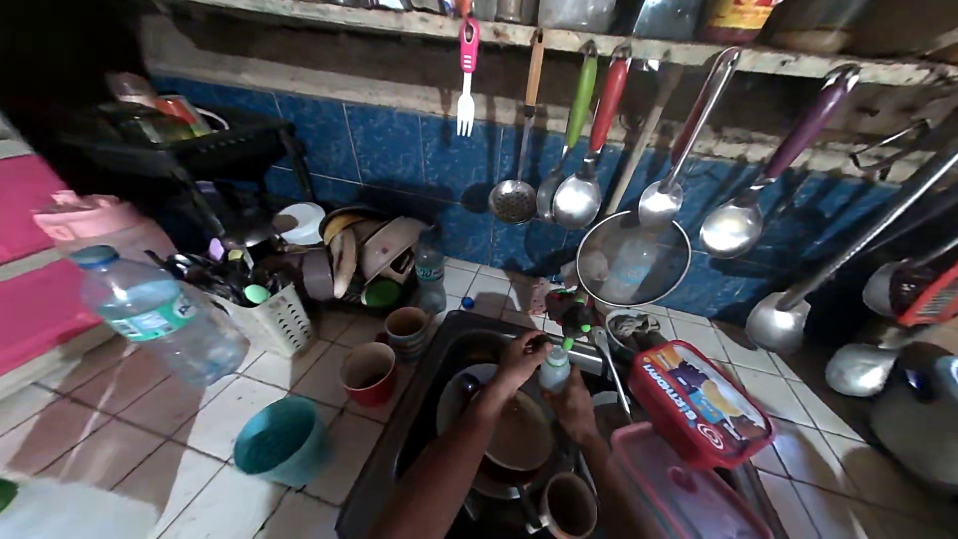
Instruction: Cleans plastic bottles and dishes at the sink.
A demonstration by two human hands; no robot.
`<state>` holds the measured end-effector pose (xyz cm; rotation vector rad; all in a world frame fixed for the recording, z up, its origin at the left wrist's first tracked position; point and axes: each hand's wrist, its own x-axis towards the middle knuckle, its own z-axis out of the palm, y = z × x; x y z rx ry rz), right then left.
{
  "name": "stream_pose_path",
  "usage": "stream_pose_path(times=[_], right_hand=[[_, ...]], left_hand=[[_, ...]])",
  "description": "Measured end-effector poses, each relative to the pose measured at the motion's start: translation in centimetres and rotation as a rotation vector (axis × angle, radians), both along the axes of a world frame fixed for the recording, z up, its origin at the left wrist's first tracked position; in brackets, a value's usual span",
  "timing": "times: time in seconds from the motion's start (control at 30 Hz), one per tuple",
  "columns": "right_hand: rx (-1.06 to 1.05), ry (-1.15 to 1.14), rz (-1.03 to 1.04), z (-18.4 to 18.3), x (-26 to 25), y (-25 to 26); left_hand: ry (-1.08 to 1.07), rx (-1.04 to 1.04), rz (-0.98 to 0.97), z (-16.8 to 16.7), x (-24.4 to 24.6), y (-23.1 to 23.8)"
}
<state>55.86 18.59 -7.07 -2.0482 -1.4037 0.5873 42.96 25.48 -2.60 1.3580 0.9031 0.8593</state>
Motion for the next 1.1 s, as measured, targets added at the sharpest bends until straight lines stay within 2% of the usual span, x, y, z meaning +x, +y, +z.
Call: stream_pose_path(times=[0.2, 0.43, 0.57, 0.63, 0.67, 0.73, 0.8, 0.83, 0.9, 1.03, 1.1], right_hand=[[0.183, -0.061, 0.093, 0.6, -0.5, -2.1], [0.532, -0.26, 0.212, 4.8, -3.0, -5.5], [0.482, -0.207, 0.276, 8.2, -6.3, -8.5], [0.39, -0.188, 0.293, 9.6, -9.1, -10.5], [0.353, -0.218, 0.294, 9.9, -10.7, -11.4], [0.411, -0.367, 0.291, 9.2, -13.6, -12.4], [0.416, -0.426, 0.325, 8.7, -15.8, -13.1], [0.373, -0.373, 0.371, 8.8, -16.7, -13.6], [0.205, -0.098, 0.506, 9.5, -17.8, -14.1], [0.161, 0.537, 0.752, 8.5, -19.6, -13.7], [0.083, 0.8, 0.803, 9.1, -21.1, -13.9]], left_hand=[[0.1, 0.263, -0.163, 1.8, -3.2, -1.9], [0.084, 0.477, -0.141, 6.4, -8.5, -5.0], [-0.029, 0.49, -0.232, 7.9, -12.5, -7.3], [-0.083, 0.333, -0.255, 8.2, -14.4, -8.9], [-0.116, 0.238, -0.216, 8.2, -15.0, -9.8], [-0.147, 0.16, -0.032, 7.9, -15.5, -11.8], [-0.113, 0.212, 0.139, 7.0, -16.3, -13.3], [-0.112, 0.234, 0.185, 6.5, -17.0, -13.9], [-0.142, 0.231, 0.179, 6.2, -19.0, -14.9], [-0.256, 0.211, 0.08, 6.8, -23.3, -16.0], [-0.312, 0.228, 0.049, 7.2, -25.4, -16.4]])
